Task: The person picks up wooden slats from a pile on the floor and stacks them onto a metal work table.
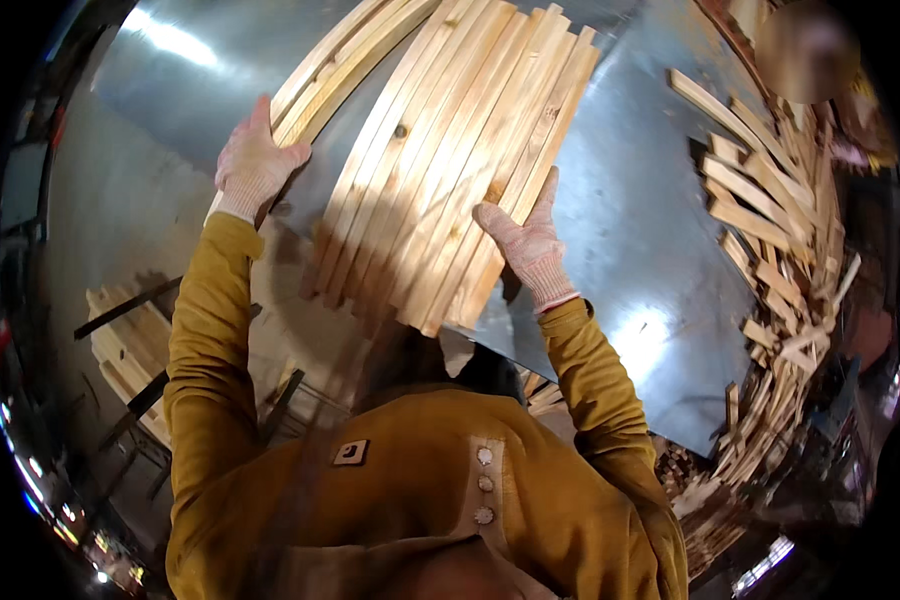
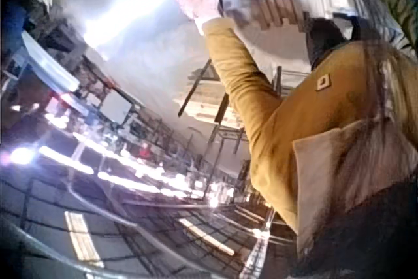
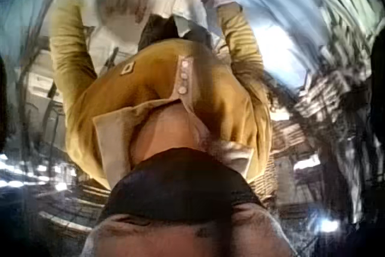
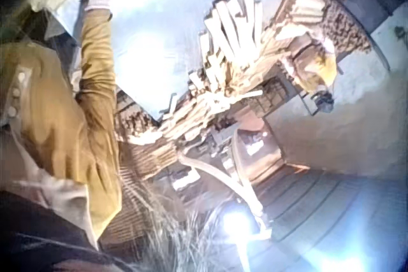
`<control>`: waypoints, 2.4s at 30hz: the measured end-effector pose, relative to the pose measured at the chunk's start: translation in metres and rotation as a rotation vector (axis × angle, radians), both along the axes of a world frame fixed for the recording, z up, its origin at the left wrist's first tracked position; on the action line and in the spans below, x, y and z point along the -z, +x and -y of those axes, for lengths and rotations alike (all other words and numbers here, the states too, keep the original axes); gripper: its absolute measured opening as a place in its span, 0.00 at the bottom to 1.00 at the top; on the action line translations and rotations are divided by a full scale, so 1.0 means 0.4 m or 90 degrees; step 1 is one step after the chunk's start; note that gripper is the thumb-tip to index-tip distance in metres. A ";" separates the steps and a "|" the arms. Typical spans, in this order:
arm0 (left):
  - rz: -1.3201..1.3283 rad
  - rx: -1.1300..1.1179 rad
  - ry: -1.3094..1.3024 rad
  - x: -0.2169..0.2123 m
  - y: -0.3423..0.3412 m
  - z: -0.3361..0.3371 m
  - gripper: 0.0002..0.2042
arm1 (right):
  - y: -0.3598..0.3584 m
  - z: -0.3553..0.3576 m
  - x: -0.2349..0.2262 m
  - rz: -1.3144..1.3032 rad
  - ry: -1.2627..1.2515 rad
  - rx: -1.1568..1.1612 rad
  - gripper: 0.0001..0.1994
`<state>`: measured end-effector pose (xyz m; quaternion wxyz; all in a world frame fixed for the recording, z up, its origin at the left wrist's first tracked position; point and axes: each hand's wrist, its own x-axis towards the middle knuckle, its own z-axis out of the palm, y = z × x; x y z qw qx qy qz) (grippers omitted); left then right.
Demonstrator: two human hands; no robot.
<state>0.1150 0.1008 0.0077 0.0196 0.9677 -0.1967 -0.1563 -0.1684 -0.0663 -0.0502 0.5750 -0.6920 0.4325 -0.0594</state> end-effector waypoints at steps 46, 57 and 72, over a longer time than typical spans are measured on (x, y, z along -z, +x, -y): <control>-0.408 0.659 0.442 0.944 -1.636 0.275 0.32 | -1.508 -0.804 0.845 -0.588 0.501 0.611 0.32; -0.469 0.552 0.079 1.815 -1.833 0.556 0.34 | -1.654 -0.942 1.562 -0.714 0.091 0.686 0.50; -0.560 0.611 0.087 1.811 -1.578 0.572 0.28 | -1.573 -1.293 1.041 -0.885 -0.026 1.016 0.31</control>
